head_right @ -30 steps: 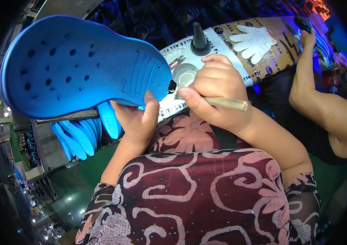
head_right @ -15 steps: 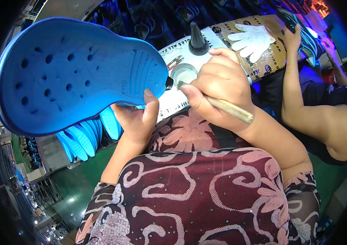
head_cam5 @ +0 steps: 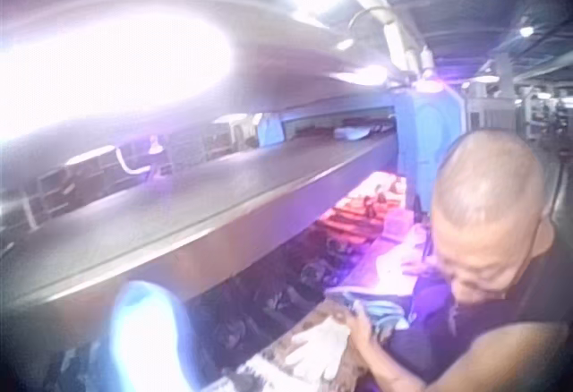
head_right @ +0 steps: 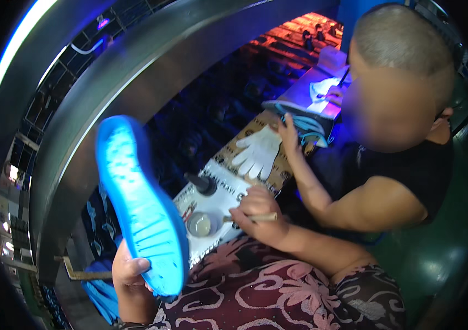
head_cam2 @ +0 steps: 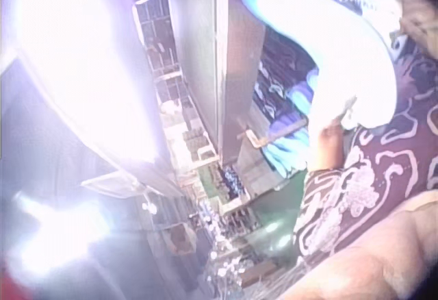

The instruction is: The person applies adhesive to shoe soles using a brush, dipping the brush into a container and coating each sole before placing it onto an upper conveyor shelf.

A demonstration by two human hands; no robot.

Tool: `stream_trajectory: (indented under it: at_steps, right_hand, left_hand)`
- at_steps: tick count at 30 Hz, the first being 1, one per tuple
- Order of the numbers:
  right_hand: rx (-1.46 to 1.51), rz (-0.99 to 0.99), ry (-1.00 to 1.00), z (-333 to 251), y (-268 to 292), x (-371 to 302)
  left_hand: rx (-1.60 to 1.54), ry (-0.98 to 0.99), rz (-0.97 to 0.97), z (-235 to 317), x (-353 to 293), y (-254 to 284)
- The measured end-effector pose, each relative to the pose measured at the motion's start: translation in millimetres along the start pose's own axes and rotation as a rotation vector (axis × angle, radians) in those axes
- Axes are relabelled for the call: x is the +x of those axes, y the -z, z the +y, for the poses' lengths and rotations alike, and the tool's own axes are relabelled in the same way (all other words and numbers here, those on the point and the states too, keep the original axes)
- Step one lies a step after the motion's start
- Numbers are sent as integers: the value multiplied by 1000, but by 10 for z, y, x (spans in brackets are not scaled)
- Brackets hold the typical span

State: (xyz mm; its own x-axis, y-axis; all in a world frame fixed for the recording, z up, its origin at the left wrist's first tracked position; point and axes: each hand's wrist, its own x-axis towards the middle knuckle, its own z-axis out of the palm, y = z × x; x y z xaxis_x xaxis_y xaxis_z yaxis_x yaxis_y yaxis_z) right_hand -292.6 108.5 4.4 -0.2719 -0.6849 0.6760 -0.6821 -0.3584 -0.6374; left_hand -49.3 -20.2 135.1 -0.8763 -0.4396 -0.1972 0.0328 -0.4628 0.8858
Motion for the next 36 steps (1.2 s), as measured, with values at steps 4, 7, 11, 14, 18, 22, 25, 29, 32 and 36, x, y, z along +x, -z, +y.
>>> stream_trajectory:
  at_steps: [4,7,11,14,18,22,25,29,32,36]
  right_hand:
    - [24,157,-78,175,185,-127]
    - [-37,108,-104,107,357,-177]
    - [20,136,-136,216,375,-215]
    - [-6,103,-209,377,546,-322]
    - [15,227,-286,435,617,-397]
    - [33,191,-224,373,467,-353]
    - [24,198,-219,363,361,-348]
    - [11,124,-271,280,256,-306]
    - [39,100,-274,195,143,-285]
    - [61,137,-266,136,0,-223]
  left_hand:
    - [177,61,-340,564,1496,-715]
    - [-214,-78,-326,1252,2971,-1518]
    - [-417,-372,14,1566,3892,-1696]
    - [-218,-514,-241,1059,3535,-1877]
    - [376,-637,117,358,2767,-923]
    - [1191,-588,692,-72,1269,654]
    - [1510,-386,1037,-442,-2,1556]
    - [1979,-174,1101,-1136,-1391,2518]
    - [1685,67,1209,-1525,-1760,2741]
    - [1651,422,1099,-1708,-1930,2875]
